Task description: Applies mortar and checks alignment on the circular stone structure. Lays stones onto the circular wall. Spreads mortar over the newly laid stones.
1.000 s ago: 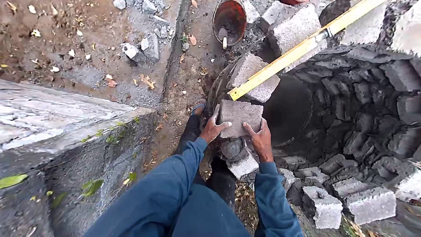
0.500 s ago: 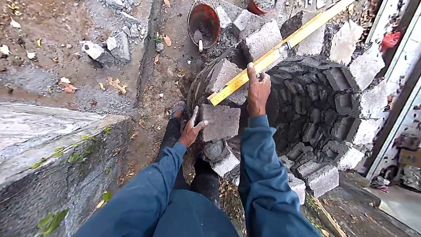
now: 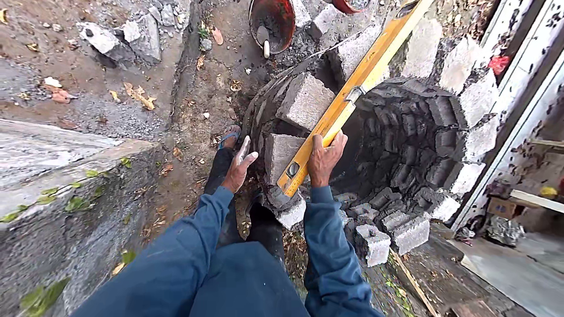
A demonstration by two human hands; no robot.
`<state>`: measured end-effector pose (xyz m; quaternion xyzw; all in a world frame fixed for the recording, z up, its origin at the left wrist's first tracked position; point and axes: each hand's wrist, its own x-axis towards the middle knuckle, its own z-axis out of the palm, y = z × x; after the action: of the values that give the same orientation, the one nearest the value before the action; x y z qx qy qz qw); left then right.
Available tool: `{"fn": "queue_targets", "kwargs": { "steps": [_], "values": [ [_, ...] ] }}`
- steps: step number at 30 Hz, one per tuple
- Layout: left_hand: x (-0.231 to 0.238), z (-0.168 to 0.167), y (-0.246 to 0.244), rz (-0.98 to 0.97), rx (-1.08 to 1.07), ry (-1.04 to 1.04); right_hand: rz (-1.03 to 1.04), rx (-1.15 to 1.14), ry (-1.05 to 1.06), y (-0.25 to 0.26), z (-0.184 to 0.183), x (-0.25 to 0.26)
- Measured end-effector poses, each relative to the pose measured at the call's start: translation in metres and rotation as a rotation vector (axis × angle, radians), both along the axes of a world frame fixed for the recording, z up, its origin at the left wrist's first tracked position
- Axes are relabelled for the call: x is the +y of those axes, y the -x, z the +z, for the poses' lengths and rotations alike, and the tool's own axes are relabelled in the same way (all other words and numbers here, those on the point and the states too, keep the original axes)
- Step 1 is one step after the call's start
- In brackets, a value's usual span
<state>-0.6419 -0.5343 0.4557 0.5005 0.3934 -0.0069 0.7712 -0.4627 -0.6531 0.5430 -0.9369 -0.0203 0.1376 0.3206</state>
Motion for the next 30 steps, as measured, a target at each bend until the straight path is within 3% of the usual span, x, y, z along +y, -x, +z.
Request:
{"fn": "queue_targets", "kwargs": {
  "steps": [9,17,22,25,30],
  "values": [
    [-0.006,0.007,-0.010,-0.044,-0.022,0.030,0.036,0.040,0.078,0.020,-0.003,-0.008],
    [0.003,0.018,-0.019,-0.085,-0.020,0.001,-0.059,0.208,-0.224,0.003,0.005,-0.023],
    [0.008,0.007,-0.028,-0.123,-0.058,-0.078,-0.112,0.180,-0.115,-0.012,-0.004,-0.051],
    [0.010,0.001,-0.028,-0.183,-0.079,-0.153,-0.057,0.281,-0.051,-0.007,-0.008,-0.070],
    [0.007,0.007,-0.028,-0.290,-0.054,-0.224,0.055,0.518,-0.116,0.008,-0.008,-0.087]
  ]
}}
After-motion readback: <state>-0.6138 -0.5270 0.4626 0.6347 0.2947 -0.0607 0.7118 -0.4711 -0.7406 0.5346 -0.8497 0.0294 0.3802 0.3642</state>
